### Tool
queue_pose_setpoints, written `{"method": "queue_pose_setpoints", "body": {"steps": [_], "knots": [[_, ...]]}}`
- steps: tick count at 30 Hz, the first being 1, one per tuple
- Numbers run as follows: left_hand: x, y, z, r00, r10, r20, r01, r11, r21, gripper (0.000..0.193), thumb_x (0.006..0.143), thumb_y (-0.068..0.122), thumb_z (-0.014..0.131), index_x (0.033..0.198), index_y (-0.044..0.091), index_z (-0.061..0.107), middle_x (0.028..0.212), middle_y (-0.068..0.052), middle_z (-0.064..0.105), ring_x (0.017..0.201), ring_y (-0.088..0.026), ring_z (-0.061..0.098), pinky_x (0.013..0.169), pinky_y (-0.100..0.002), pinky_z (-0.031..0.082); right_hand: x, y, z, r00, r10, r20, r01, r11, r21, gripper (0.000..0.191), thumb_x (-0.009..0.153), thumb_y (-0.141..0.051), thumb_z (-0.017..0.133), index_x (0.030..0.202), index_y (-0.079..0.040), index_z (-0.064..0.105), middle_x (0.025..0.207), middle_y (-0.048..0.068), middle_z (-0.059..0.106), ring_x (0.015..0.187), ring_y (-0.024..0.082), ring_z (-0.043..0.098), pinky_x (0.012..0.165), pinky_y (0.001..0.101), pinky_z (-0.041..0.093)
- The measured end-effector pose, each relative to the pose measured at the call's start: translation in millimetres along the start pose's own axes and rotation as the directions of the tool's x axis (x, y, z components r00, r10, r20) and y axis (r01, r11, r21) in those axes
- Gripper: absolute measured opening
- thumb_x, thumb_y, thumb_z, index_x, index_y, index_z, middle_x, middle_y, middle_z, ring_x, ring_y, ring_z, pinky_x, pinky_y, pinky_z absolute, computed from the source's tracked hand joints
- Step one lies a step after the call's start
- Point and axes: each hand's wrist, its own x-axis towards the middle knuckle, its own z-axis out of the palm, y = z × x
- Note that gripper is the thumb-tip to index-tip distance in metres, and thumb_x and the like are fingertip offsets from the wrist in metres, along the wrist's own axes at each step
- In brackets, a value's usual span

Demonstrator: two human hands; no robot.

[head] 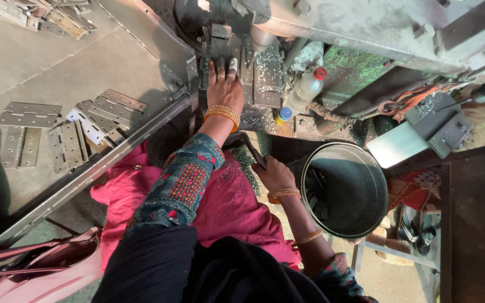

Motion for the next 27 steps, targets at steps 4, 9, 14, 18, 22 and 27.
{"method": "queue_pose_setpoints", "body": {"steps": [4,9,14,18,22,27], "knots": [[3.0,2.3,-9.8,1.000,-0.012,-0.022,0.013,0.999,0.044,0.042,0.100,0.022,0.046,0.138,0.010,0.061,0.160,-0.008,0.039,0.151,-0.033,0.027,0.122,-0.054,-0.001,12.4,7.8,0.7,0.998,0.034,0.044,-0.036,0.999,0.041,0.049,0.094,-0.055,0.063,0.101,-0.007,0.067,0.092,0.021,0.074,0.091,0.041,0.072,0.079,0.0523,0.054],[3.5,2.8,-10.3,0.990,-0.025,0.140,0.024,1.000,0.008,0.041,0.105,0.021,0.043,0.142,0.012,0.059,0.161,-0.007,0.040,0.153,-0.030,0.027,0.128,-0.055,-0.003,-2.4,15.3,34.0,0.997,0.083,0.006,-0.083,0.996,0.021,0.045,0.090,-0.051,0.065,0.106,-0.009,0.066,0.090,0.021,0.074,0.089,0.042,0.072,0.078,0.0522,0.054],[3.6,1.2,-0.5,0.999,-0.004,-0.039,0.005,1.000,0.017,0.044,0.099,0.021,0.045,0.140,0.012,0.058,0.160,-0.008,0.037,0.150,-0.033,0.026,0.122,-0.054,-0.002,-0.1,12.5,25.2,0.999,0.033,0.016,-0.034,0.995,0.088,0.049,0.088,-0.054,0.069,0.100,-0.006,0.068,0.091,0.022,0.073,0.093,0.044,0.070,0.080,0.0532,0.053],[15.0,3.5,0.9,0.999,-0.018,-0.045,0.020,0.999,0.029,0.048,0.096,0.021,0.047,0.142,0.013,0.056,0.161,-0.007,0.035,0.147,-0.034,0.028,0.120,-0.056,-0.002,9.8,9.1,-1.5,0.999,0.032,0.042,-0.033,0.999,0.021,0.052,0.090,-0.057,0.066,0.102,-0.006,0.066,0.093,0.023,0.073,0.094,0.044,0.070,0.080,0.0539,0.053],[28.4,6.7,-4.8,0.995,-0.050,0.084,0.046,0.998,0.049,0.042,0.104,0.025,0.044,0.142,0.012,0.058,0.163,-0.006,0.037,0.152,-0.032,0.028,0.124,-0.056,-0.003,7.8,13.2,9.4,0.999,0.023,0.033,-0.024,0.999,0.034,0.048,0.090,-0.055,0.066,0.101,-0.008,0.068,0.092,0.022,0.074,0.094,0.043,0.070,0.081,0.0540,0.053],[28.9,2.1,-11.4,0.998,-0.053,0.037,0.053,0.999,-0.007,0.045,0.100,0.023,0.045,0.142,0.013,0.057,0.160,-0.006,0.039,0.149,-0.032,0.030,0.122,-0.057,-0.004,-4.7,22.5,45.9,0.997,0.072,-0.034,-0.072,0.997,0.001,0.045,0.090,-0.052,0.066,0.103,-0.009,0.065,0.092,0.021,0.074,0.092,0.043,0.071,0.078,0.0542,0.054]]}}
